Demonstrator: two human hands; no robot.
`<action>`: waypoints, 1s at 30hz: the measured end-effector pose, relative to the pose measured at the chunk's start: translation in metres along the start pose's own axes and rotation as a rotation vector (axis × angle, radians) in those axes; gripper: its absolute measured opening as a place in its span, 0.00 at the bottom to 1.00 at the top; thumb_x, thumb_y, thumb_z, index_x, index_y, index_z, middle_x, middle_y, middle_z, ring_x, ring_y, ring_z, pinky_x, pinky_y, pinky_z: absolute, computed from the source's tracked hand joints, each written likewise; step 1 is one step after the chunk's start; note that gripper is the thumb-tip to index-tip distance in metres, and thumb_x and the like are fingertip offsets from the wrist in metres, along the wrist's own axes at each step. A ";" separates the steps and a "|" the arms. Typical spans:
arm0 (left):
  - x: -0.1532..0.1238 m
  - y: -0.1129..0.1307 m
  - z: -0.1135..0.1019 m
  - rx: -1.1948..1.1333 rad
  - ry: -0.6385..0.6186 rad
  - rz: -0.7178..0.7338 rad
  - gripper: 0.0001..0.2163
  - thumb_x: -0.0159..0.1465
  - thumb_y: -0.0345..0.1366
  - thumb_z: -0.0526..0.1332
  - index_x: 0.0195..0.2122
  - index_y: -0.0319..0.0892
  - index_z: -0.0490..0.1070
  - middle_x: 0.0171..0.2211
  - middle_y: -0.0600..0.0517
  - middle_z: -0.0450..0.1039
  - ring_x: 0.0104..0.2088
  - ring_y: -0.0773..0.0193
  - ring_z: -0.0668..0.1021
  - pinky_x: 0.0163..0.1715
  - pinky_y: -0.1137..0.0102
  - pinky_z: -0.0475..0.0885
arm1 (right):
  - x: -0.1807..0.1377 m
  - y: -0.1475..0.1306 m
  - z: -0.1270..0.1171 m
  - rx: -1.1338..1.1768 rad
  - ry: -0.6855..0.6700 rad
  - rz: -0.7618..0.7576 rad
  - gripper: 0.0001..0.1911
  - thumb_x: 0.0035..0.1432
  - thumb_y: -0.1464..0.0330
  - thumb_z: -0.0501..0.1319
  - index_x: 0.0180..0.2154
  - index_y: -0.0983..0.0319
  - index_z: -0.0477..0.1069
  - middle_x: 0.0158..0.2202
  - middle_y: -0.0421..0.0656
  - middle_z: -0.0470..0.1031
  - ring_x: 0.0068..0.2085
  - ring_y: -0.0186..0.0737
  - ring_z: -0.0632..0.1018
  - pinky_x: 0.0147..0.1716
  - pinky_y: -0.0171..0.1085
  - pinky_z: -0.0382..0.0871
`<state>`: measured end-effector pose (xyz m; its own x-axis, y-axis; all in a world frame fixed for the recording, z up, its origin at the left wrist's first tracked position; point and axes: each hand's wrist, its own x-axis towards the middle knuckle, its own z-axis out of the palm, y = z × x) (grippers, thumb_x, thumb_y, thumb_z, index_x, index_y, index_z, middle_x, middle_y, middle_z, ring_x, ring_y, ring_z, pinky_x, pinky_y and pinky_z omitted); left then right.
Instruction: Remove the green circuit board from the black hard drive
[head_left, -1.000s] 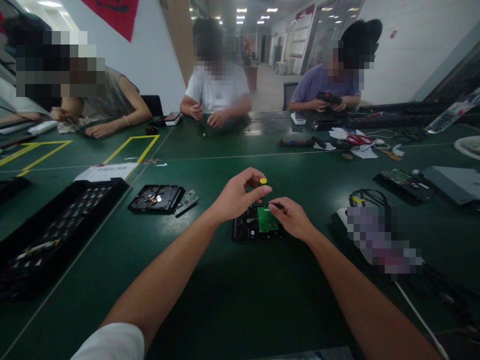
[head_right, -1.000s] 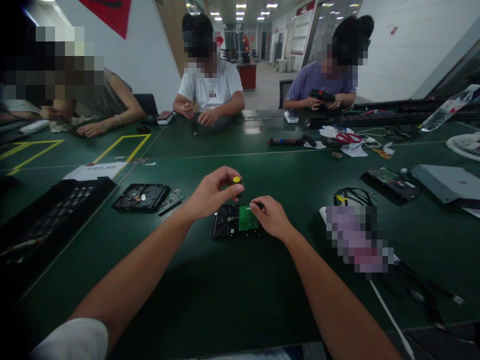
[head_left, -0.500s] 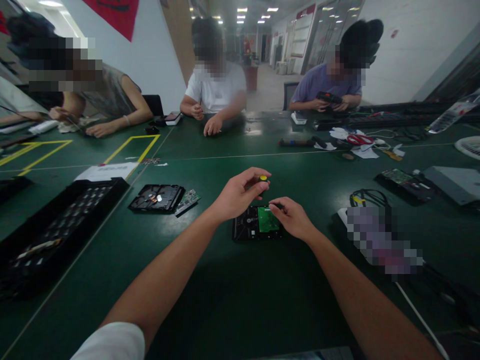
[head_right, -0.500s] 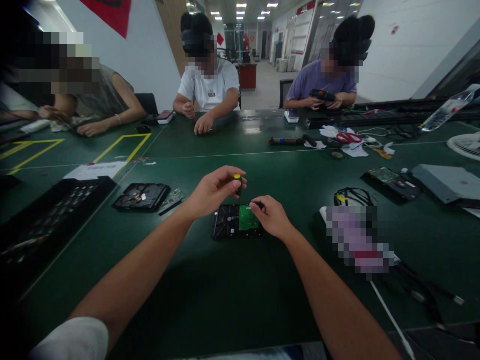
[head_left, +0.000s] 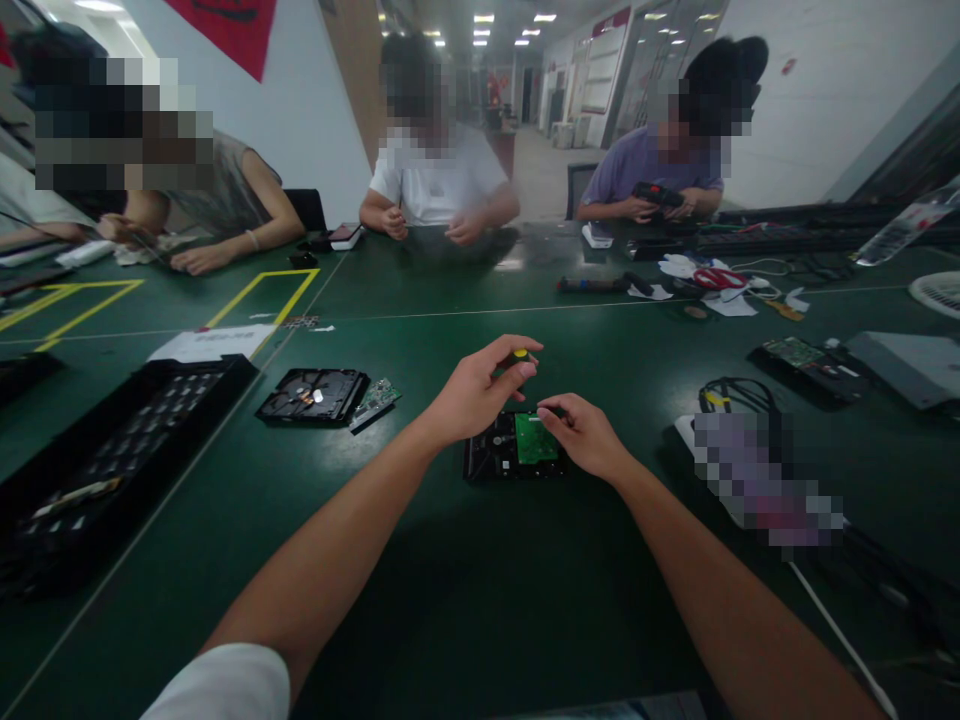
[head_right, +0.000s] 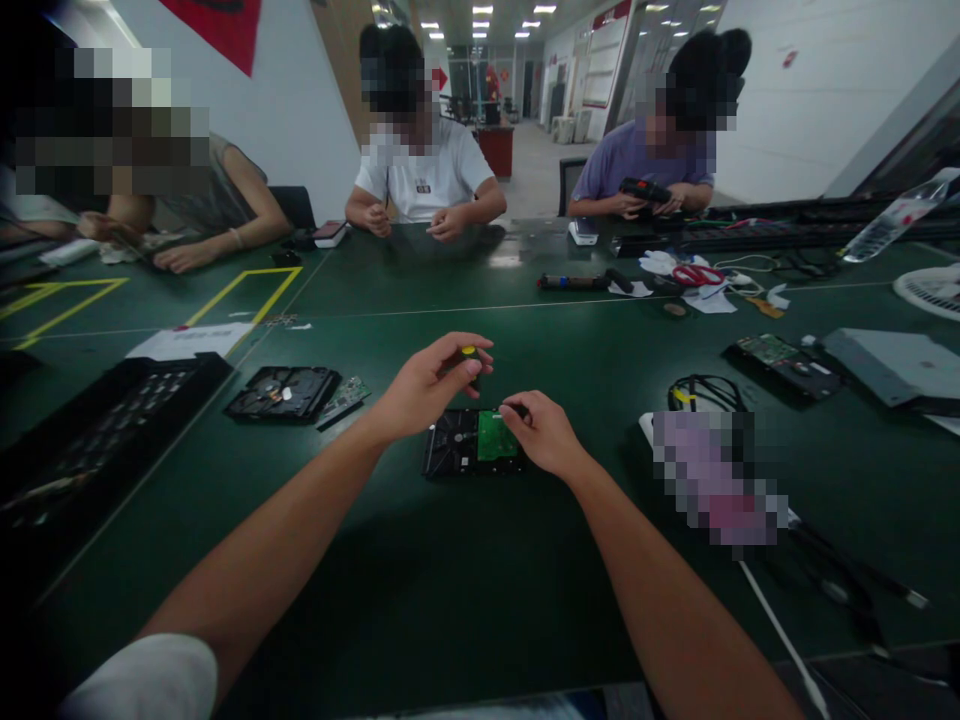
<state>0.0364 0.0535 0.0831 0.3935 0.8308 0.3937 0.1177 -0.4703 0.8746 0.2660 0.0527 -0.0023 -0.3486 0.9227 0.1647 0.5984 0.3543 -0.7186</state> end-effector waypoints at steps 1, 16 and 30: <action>0.000 -0.001 0.000 -0.035 -0.029 0.003 0.17 0.74 0.42 0.57 0.61 0.45 0.69 0.52 0.45 0.74 0.49 0.59 0.78 0.39 0.70 0.82 | 0.000 0.001 0.001 0.001 0.003 0.007 0.17 0.71 0.54 0.57 0.50 0.57 0.77 0.46 0.45 0.77 0.38 0.40 0.76 0.38 0.41 0.71; -0.001 0.000 -0.003 0.095 0.052 -0.026 0.18 0.68 0.44 0.66 0.57 0.45 0.74 0.50 0.45 0.73 0.42 0.62 0.79 0.36 0.70 0.81 | 0.001 -0.002 -0.001 0.003 -0.005 0.000 0.17 0.72 0.54 0.57 0.49 0.57 0.76 0.46 0.45 0.77 0.38 0.40 0.76 0.37 0.41 0.70; 0.001 -0.003 -0.003 -0.215 -0.092 -0.042 0.20 0.77 0.45 0.53 0.64 0.43 0.68 0.53 0.42 0.75 0.54 0.56 0.78 0.47 0.62 0.82 | 0.001 0.001 0.000 0.000 -0.007 -0.021 0.17 0.72 0.54 0.57 0.50 0.57 0.77 0.45 0.45 0.76 0.38 0.40 0.76 0.38 0.41 0.71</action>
<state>0.0334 0.0565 0.0821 0.4752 0.8130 0.3363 -0.0571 -0.3530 0.9339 0.2664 0.0539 -0.0025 -0.3657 0.9142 0.1749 0.5912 0.3732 -0.7150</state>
